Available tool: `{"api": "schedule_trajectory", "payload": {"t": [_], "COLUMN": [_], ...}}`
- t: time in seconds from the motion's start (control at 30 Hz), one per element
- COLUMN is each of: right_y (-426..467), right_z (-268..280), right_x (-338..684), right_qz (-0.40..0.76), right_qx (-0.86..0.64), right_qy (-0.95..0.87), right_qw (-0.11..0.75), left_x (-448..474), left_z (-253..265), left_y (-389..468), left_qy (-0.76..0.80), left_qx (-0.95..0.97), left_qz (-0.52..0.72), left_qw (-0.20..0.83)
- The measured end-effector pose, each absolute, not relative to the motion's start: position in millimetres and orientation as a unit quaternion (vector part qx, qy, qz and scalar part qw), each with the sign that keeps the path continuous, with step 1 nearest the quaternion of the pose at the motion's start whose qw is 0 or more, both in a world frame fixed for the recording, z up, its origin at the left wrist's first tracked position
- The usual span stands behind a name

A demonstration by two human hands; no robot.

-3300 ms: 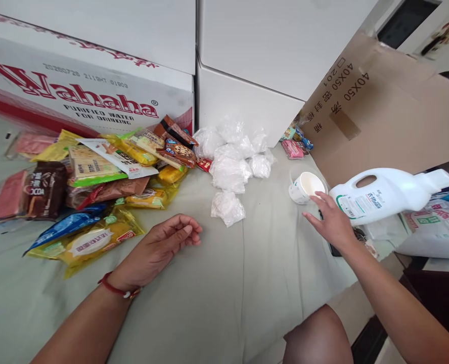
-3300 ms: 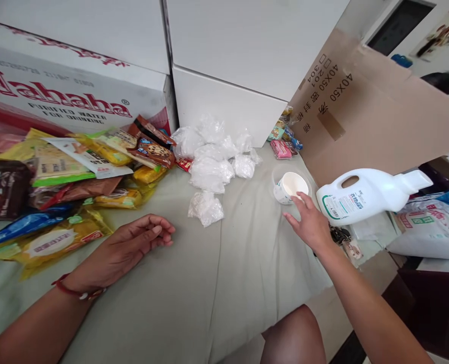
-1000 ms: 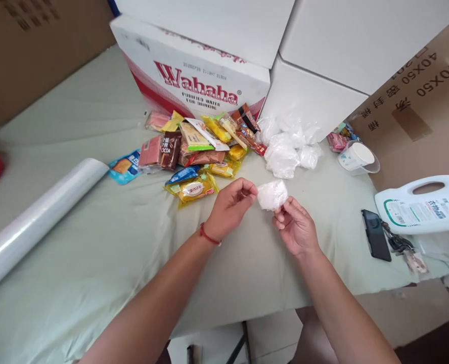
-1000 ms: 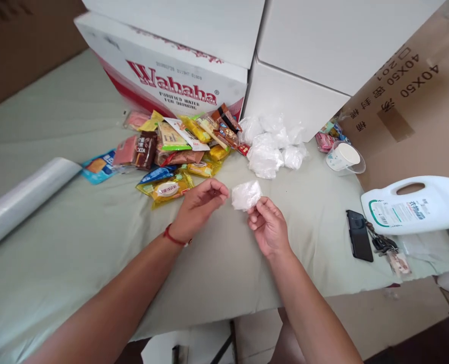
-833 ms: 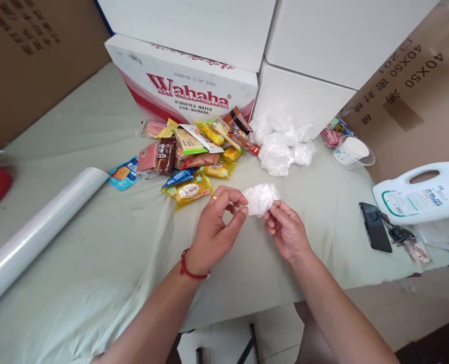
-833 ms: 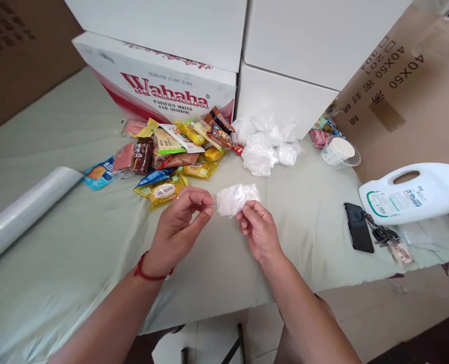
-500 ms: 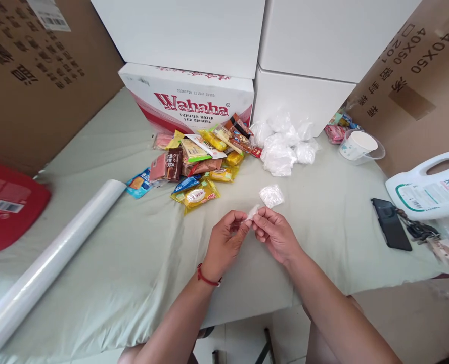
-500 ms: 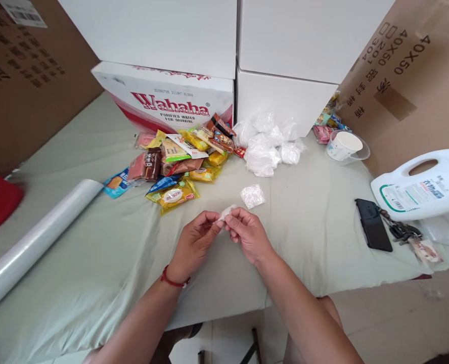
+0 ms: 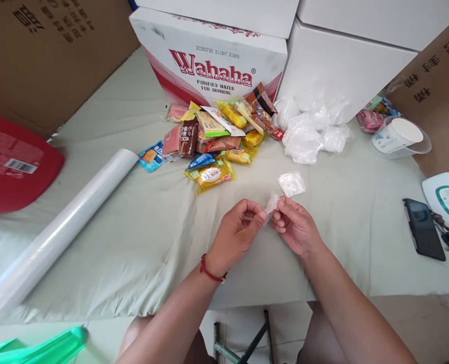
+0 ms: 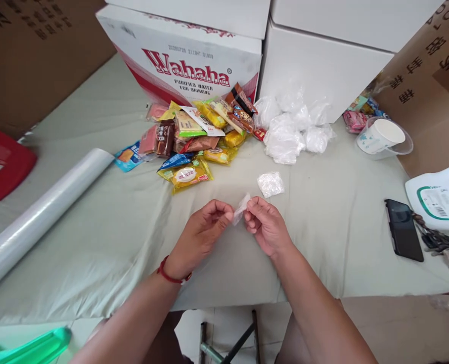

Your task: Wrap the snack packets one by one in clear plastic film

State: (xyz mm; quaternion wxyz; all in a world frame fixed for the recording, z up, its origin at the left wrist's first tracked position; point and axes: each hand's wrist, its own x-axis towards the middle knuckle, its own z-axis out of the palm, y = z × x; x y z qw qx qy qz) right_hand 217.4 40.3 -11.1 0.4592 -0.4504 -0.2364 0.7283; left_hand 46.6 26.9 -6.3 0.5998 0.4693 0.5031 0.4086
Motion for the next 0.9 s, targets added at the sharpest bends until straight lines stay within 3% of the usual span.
{"api": "schedule_trajectory", "payload": {"t": [0.17, 0.4, 0.53, 0.7, 0.9], "right_y": [38.5, 34.0, 37.1, 40.5, 41.0], "right_z": [-11.8, -12.4, -10.6, -3.2, 5.2], "right_x": [216.6, 216.0, 230.8, 254.9, 276.6], "right_qz": [0.729, 0.618, 0.617, 0.619, 0.665], "right_qx": [-0.435, -0.474, -0.510, -0.496, -0.427], "right_qy": [-0.267, -0.433, -0.394, -0.301, -0.240], "right_qw": [0.457, 0.454, 0.452, 0.529, 0.564], "left_x": [56.6, 65.4, 65.0, 64.3, 72.7], "left_z": [-9.7, -12.5, -6.6, -3.4, 2.9], "left_y": [25.9, 30.8, 28.1, 27.9, 26.0], "left_qy": [0.501, 0.481, 0.492, 0.506, 0.463], "left_qx": [0.434, 0.341, 0.335, 0.257, 0.159], "left_qz": [0.407, 0.473, 0.469, 0.510, 0.497], "left_qw": [0.628, 0.655, 0.652, 0.646, 0.716]}}
